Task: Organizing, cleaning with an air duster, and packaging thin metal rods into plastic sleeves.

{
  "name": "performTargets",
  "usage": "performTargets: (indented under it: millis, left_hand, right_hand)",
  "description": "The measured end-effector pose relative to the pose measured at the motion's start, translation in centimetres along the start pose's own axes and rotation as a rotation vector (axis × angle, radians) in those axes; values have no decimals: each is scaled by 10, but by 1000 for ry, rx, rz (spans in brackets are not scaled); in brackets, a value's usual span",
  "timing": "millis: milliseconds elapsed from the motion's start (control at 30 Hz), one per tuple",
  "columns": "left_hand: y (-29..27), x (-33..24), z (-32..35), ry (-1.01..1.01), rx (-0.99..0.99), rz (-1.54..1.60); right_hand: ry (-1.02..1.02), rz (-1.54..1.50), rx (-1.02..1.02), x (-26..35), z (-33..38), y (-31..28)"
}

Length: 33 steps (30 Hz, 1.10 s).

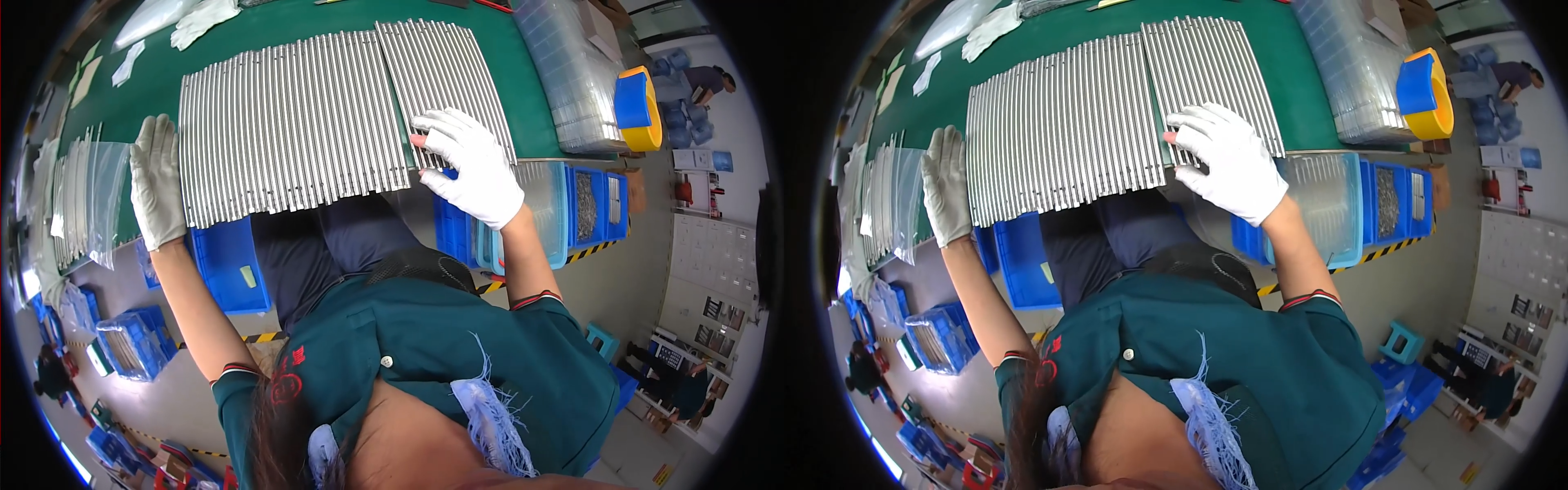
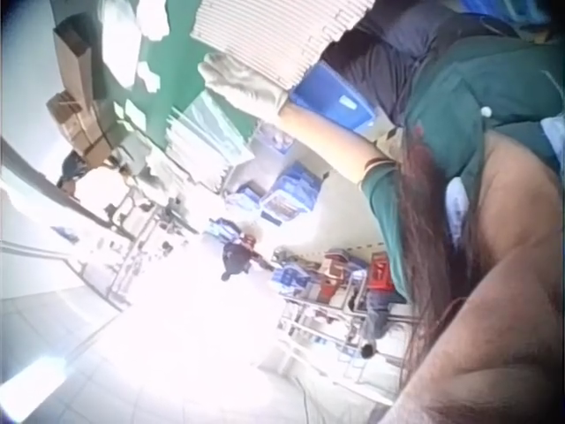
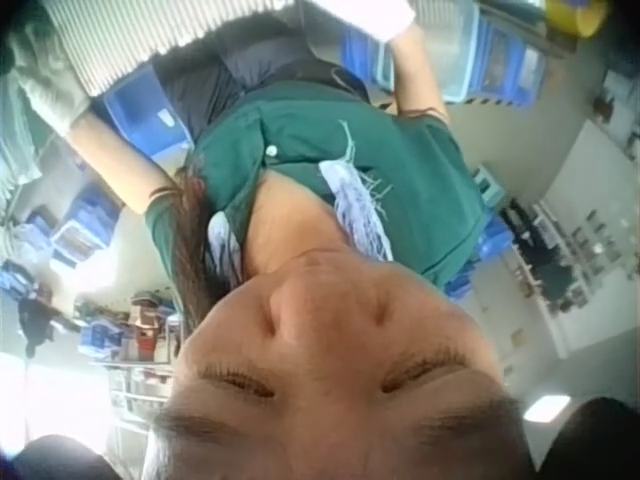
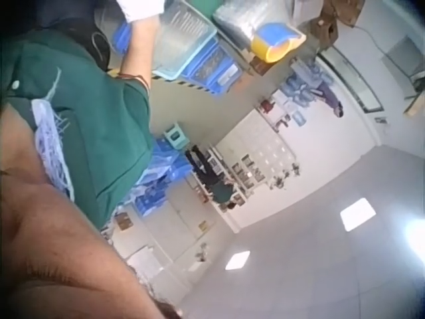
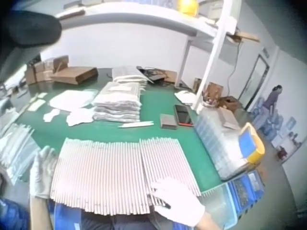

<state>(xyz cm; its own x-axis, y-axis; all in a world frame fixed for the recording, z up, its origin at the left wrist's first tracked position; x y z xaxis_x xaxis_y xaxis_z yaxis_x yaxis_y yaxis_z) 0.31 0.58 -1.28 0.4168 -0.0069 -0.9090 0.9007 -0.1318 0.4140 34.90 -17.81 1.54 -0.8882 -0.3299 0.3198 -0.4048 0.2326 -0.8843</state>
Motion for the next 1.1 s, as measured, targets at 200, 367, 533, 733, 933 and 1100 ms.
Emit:
performTargets:
  millis: [200,367,533,733,933,1100]
  left_hand:
    - [-2,1,-1,1,1,-9]
    - [1,5,-2,-6,-9,-6]
    - [-44,17,-18,-365,405,1130]
    - [-43,20,-17,-362,380,1160]
    - [-38,15,-16,-341,359,1050]
    - [6,1,1,42,35,-76]
  right_hand:
    - [-2,-89,85,13,-8,2]
    - [-6,-50,60,12,-10,9]
    - [-4,-134,101,20,-14,7]
    - [-45,-83,105,20,-19,18]
    - [-56,-119,128,32,-27,13]
    - [-94,-66,84,26,-28,24]
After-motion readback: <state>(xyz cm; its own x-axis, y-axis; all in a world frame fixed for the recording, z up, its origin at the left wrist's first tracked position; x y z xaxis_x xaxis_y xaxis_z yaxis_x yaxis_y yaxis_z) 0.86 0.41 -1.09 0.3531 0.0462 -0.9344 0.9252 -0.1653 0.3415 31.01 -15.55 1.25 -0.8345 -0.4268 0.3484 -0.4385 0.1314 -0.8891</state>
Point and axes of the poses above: each hand's wrist, its own z-axis away from the middle knuckle, its own y-axis out of the palm, x = y × z, the point moved 2 cm from there along -z, towards the middle knuckle
